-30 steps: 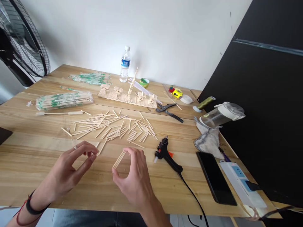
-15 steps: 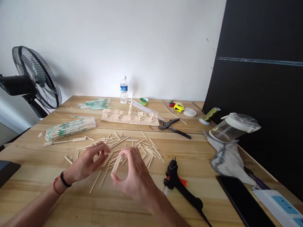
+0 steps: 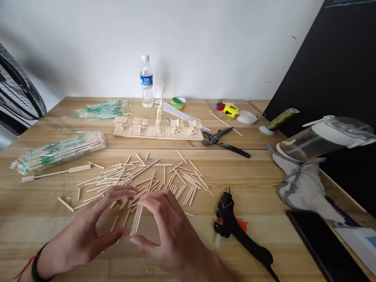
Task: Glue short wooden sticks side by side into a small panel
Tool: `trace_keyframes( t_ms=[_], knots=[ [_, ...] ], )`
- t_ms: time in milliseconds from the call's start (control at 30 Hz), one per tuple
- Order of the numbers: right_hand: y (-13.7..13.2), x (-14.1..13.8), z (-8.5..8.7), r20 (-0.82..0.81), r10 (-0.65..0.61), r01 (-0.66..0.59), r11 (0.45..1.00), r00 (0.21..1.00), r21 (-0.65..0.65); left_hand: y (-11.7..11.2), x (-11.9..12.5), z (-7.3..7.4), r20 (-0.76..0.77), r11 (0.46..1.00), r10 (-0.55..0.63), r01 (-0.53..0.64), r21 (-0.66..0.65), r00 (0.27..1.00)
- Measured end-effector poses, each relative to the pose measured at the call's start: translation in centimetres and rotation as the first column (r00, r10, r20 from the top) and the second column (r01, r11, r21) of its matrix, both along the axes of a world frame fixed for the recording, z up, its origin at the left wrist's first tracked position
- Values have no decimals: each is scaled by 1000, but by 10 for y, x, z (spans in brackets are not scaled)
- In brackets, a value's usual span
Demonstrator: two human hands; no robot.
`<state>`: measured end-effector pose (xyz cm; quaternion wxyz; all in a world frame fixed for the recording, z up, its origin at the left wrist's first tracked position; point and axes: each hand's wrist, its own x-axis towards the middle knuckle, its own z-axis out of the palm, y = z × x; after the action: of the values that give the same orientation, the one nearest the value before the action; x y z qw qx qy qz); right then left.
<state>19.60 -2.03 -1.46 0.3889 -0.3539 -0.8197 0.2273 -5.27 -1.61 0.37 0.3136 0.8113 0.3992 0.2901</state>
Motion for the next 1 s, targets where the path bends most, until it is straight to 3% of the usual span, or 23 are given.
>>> trace_keyframes(
  t_ms=[100,267,1000],
  knots=[
    [2,2,-2,25,26,-28,997,999,68,1,-3,4,1,999,-36,36,-37,999],
    [3,4,-1,29,-3,1,998,1000,57,1,1,8,-6,997,-50,50,-56,999],
    [2,5,9,28,11,-12,998,1000,66,-3,5,5,-64,999,2,0,44,998]
  ],
)
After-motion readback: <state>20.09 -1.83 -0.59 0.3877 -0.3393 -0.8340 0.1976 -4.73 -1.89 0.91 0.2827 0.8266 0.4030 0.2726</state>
